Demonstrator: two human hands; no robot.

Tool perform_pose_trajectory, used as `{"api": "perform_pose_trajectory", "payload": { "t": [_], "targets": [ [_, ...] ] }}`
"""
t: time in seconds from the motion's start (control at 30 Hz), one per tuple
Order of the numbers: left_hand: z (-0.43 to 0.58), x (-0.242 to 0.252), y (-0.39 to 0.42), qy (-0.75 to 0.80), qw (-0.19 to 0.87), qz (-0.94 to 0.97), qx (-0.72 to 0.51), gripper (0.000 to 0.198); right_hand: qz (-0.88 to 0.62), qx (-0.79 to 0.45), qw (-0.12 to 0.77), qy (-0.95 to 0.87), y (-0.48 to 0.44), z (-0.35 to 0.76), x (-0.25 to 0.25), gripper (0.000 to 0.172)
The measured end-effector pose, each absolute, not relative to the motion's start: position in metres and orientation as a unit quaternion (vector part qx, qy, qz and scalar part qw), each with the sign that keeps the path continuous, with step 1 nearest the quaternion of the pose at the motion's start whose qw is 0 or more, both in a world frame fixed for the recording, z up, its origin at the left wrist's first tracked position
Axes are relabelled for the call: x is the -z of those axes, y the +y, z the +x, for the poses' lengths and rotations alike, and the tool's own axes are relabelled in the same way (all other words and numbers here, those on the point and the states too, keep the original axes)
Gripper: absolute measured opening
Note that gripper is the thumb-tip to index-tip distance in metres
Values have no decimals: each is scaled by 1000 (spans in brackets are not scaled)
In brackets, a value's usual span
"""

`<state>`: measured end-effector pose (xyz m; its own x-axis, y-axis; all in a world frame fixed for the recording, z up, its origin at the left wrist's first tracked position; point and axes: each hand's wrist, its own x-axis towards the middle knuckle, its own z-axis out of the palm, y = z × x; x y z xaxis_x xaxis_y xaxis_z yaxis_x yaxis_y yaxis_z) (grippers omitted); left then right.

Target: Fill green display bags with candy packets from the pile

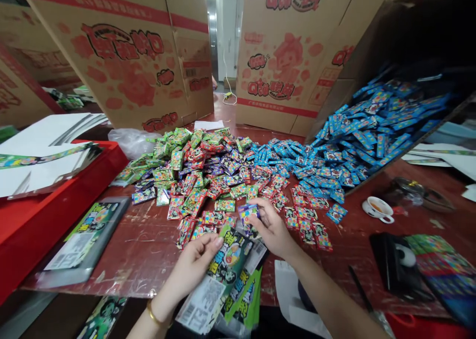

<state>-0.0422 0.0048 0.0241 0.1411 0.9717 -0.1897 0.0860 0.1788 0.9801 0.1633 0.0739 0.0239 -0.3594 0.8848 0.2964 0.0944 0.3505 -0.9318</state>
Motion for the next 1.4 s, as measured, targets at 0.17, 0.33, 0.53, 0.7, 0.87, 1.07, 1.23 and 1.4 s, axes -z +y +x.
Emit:
{"api": "perform_pose_trajectory", "payload": {
  "t": [0.17,0.33,0.53,0.7,0.87,1.07,1.23,1.4],
  "targets": [
    [-30,-18,1,498,597,523,-349,33,-324,-388,338,-794,72,176,-30,16],
    [-23,-9,4,495,620,495,-354,36,-382,-415,354,-746,71,170,-20,12],
    [-25,-9,21,507,629,459,-369,39,-376,-395,439,-714,74,174,-14,13],
    [-17,-12,38,484,637,487,-351,39,-344,-453,414,-711,86,187,-25,26],
    [-6,-23,51,443,629,550,-324,34,-301,-573,345,-680,94,204,-34,43],
    [1,-34,57,412,631,581,-309,33,-278,-633,334,-641,97,214,-34,38],
    [-1,-28,59,386,643,589,-300,31,-249,-649,338,-635,96,213,-27,40],
    [-1,-26,60,388,638,590,-308,29,-245,-654,346,-626,97,212,-25,41]
  ]
}}
